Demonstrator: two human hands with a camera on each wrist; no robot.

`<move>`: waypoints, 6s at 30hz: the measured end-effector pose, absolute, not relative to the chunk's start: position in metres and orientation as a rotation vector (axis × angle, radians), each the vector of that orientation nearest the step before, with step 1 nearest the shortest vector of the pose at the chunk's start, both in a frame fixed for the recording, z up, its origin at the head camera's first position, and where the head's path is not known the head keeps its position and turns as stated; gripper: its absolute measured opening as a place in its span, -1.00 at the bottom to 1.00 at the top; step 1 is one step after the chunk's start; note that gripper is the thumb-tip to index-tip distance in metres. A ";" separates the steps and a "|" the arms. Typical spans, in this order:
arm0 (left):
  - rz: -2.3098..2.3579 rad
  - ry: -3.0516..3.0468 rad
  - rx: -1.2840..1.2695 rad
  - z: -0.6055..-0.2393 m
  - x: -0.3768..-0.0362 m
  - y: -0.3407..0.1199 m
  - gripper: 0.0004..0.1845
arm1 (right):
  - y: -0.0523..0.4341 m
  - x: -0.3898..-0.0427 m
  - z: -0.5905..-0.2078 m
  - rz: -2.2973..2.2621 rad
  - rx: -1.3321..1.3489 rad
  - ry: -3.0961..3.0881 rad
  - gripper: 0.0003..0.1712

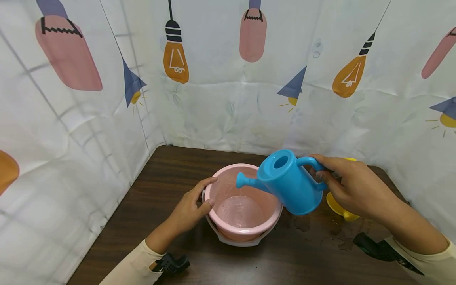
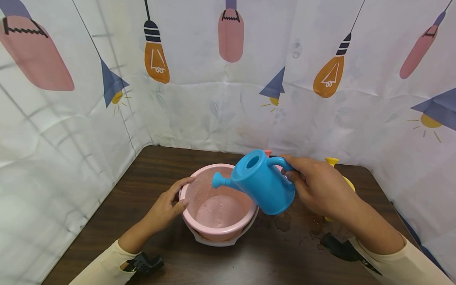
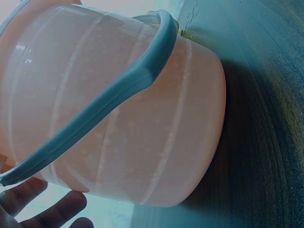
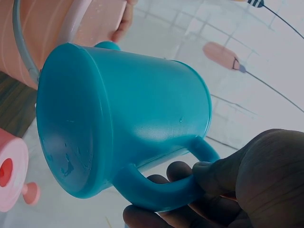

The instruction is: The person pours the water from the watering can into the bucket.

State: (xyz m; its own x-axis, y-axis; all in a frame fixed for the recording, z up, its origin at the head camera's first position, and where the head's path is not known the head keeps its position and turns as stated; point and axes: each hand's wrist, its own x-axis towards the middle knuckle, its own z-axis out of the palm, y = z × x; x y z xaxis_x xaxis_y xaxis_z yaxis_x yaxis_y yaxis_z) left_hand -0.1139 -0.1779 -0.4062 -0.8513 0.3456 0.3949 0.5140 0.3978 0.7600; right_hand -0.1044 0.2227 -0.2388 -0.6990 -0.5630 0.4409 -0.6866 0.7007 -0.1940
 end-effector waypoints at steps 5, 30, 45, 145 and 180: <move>-1.448 -2.479 -0.770 -0.405 -0.113 -0.177 -0.38 | 0.223 -0.104 -0.239 0.488 0.971 -2.561 -0.42; -1.451 -2.491 -0.754 -0.404 -0.112 -0.177 -0.38 | 0.224 -0.104 -0.240 0.498 0.960 -2.577 -0.42; -1.466 -2.485 -0.762 -0.404 -0.112 -0.177 -0.38 | 0.224 -0.104 -0.239 0.500 0.956 -2.583 -0.41; -1.439 -2.478 -0.766 -0.405 -0.113 -0.177 -0.39 | 0.222 -0.106 -0.238 0.493 1.009 -2.552 -0.40; -1.440 -2.471 -0.766 -0.406 -0.113 -0.177 -0.38 | 0.224 -0.111 -0.240 0.474 0.996 -2.537 -0.32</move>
